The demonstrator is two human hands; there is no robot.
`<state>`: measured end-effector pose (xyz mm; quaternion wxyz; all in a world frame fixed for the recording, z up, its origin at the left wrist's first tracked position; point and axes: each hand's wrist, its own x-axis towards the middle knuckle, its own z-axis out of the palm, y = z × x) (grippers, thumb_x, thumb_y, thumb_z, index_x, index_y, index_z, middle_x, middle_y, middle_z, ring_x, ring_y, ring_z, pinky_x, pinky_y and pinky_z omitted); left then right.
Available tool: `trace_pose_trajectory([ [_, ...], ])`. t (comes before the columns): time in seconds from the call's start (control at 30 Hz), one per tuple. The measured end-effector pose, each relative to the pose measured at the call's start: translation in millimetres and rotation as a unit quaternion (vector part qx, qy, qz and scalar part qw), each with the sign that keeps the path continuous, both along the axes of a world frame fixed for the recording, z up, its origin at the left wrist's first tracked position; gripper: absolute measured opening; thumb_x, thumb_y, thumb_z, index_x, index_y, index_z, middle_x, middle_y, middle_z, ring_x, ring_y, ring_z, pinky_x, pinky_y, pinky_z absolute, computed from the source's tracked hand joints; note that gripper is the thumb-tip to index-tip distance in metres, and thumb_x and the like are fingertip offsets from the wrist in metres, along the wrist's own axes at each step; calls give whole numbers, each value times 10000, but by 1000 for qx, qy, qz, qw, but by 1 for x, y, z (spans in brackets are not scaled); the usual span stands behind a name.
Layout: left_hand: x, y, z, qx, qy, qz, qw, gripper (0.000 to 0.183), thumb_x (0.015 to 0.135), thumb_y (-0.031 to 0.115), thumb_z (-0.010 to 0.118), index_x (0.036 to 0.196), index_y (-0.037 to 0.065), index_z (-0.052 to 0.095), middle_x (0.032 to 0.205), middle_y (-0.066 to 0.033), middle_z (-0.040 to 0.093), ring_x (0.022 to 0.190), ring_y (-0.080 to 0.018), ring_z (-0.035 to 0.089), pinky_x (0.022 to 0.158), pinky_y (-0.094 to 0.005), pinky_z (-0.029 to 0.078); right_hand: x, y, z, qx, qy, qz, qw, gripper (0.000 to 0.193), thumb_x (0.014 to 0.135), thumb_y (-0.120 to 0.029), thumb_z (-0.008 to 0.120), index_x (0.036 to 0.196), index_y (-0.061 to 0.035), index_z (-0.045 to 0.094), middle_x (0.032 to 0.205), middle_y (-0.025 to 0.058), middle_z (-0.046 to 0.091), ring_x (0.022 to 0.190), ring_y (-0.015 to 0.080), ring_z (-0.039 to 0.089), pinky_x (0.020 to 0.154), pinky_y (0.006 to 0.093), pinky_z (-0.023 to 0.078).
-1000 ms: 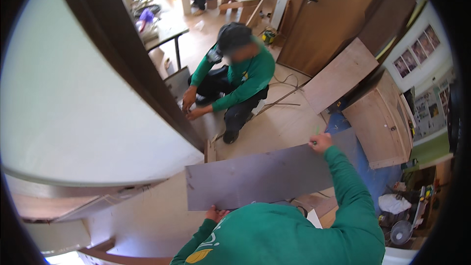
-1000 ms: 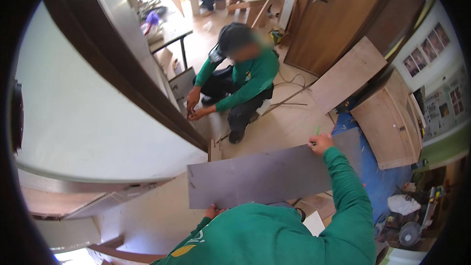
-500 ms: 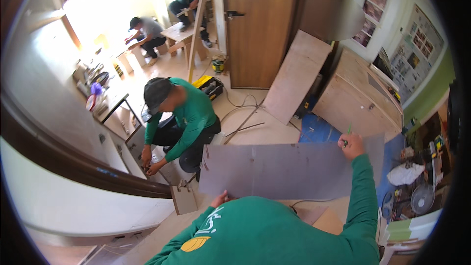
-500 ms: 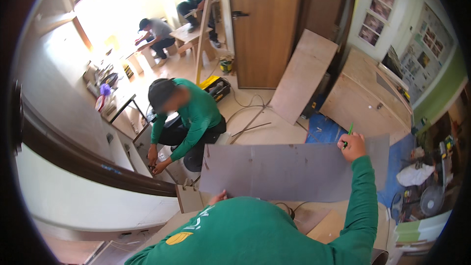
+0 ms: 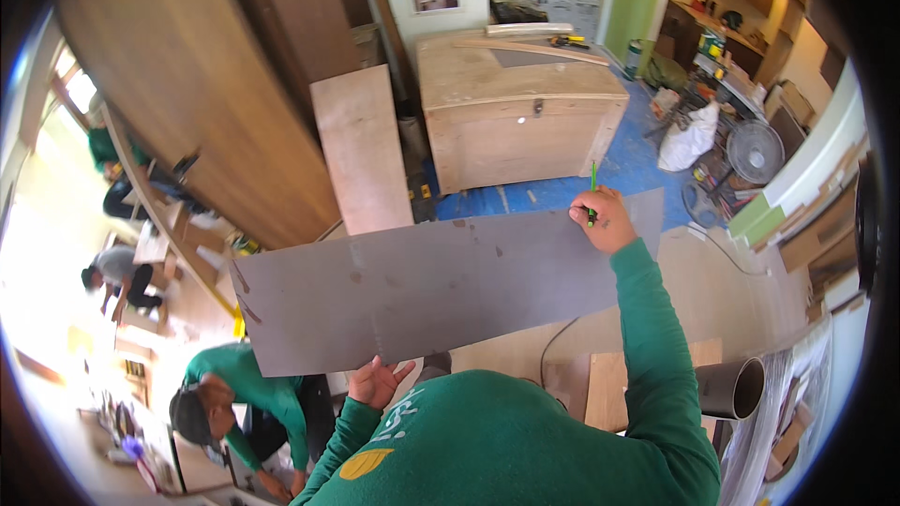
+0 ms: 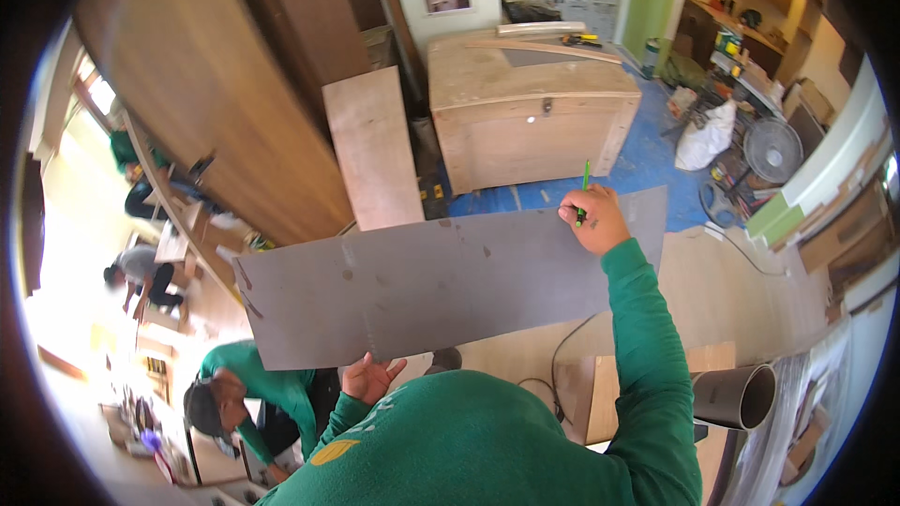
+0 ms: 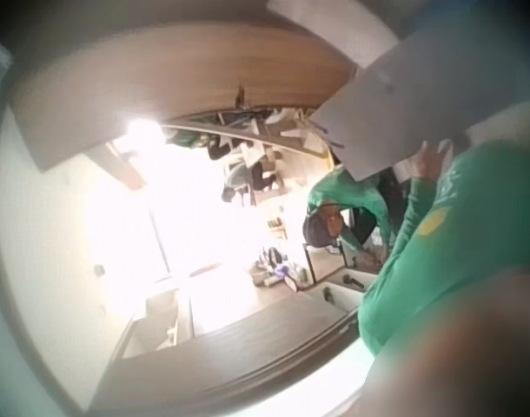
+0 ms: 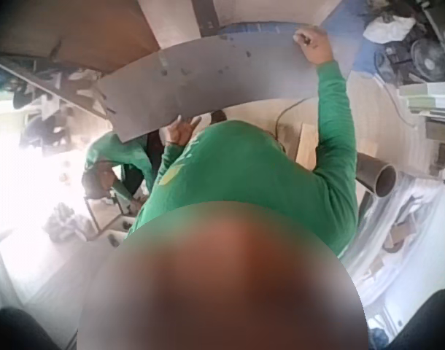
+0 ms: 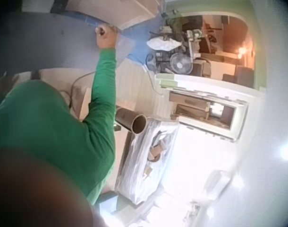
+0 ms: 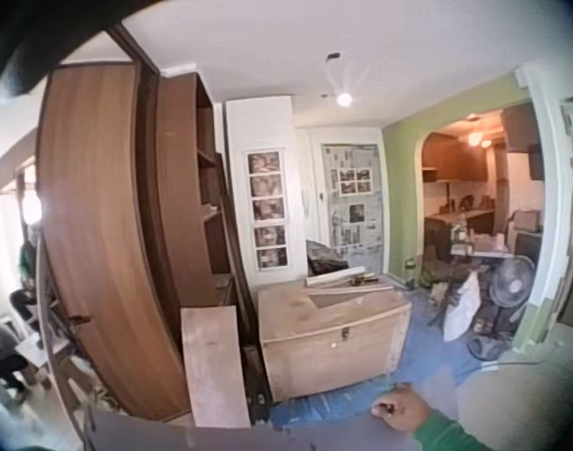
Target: The person measures and marks a grey tile sheet using a tape measure, pencil, and straight edge. They then use tin snips to cut along the marked line. Finally, the person fits the cut tile piece into a wall cavity.
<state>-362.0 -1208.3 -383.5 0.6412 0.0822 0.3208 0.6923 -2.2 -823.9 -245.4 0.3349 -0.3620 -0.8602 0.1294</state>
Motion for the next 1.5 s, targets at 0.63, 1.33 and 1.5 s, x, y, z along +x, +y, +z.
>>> trace_pose_trajectory([
  [0.63,-103,515,64,42,25,-206,977,433,1073,275,569,1441,59,500,1393,-157,633,1190,-342,682,963,-530,592,48,296,-26,-87,71,-339,934,125,895,-210,771,947,-123,698,866,95,720,890,328,650,846,481,495],
  [1.33,24,969,-71,-53,-41,18,998,256,1108,240,500,1313,90,531,1319,-85,621,1223,-302,611,1086,-546,520,70,821,-49,10,3,-168,986,185,915,-180,684,1090,-123,703,958,135,711,987,386,660,896,510,485],
  [1.5,4,1005,-150,-128,-70,56,988,299,1095,221,527,1361,93,483,1407,-119,565,1310,-368,553,1136,-587,476,122,636,-216,-402,-75,-122,904,469,1043,-500,566,1126,-57,695,992,205,704,939,357,687,818,483,534],
])
